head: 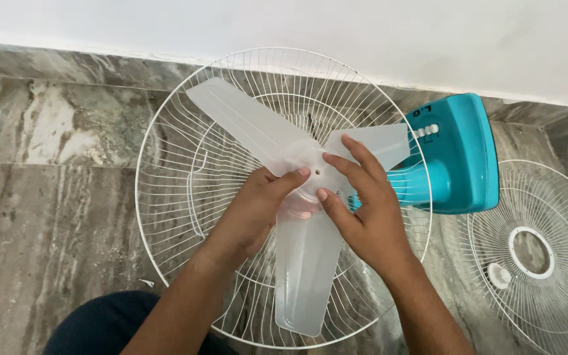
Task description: The person disassembles a teal electric fan by removing the front grille, unscrewing the central hub nut, detaching the fan blades, and removing the rear grille. The components are placed on the floor beside the fan base.
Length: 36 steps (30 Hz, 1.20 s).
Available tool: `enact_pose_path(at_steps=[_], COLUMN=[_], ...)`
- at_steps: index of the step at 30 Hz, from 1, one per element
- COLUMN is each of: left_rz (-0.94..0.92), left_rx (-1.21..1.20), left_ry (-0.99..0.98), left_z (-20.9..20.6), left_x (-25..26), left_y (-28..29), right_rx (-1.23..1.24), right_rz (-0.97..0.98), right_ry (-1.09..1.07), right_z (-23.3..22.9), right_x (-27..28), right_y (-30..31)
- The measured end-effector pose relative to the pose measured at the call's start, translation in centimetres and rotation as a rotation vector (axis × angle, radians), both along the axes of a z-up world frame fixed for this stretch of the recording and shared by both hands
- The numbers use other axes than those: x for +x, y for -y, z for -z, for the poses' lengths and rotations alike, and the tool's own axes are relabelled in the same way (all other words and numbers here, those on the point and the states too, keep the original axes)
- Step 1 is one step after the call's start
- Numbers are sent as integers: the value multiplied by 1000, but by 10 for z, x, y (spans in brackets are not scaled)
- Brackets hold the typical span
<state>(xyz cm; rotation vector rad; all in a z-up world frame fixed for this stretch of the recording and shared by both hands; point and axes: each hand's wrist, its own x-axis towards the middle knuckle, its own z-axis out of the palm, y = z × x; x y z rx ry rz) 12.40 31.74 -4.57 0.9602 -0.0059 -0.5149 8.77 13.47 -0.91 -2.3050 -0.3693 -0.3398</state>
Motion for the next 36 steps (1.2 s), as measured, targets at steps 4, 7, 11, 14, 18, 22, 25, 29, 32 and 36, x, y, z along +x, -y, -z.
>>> enact_pose_path(at_steps=[4,7,11,14,18,22,25,29,32,36], left_rz=[40,-58,-96,-93,-99,-90,-44,-62,-49,-46], left_rx=[-9,72,113,156,231,203,184,117,137,166], left_ry=[21,75,184,200,232,356,312,332,308,321], left_z=[-1,-3,-6,-9,-14,-16,-16,-17,-17,-18], left_x=[-1,-2,-9,-11,-9,-8,-7,-7,-8,-7], left_y=[-5,1,1,2,2,1,1,2,2,2], right_rx=[14,-2,-16,2,19,63,113,125,107,89], right_rz=[-4,6,0,-5,-12,-53,-65,-69,-60,-40], right_ry=[15,8,26,24,-10,10,-1,13,24,22], right_z=[0,-1,-2,-3,-6,-7,-9,-9,-9,-10], right_x=[-1,-2,-2,-3,-3,-3,-1,-1,-2,-3], right_y=[-1,-1,-1,1,1,5,11,12,11,11])
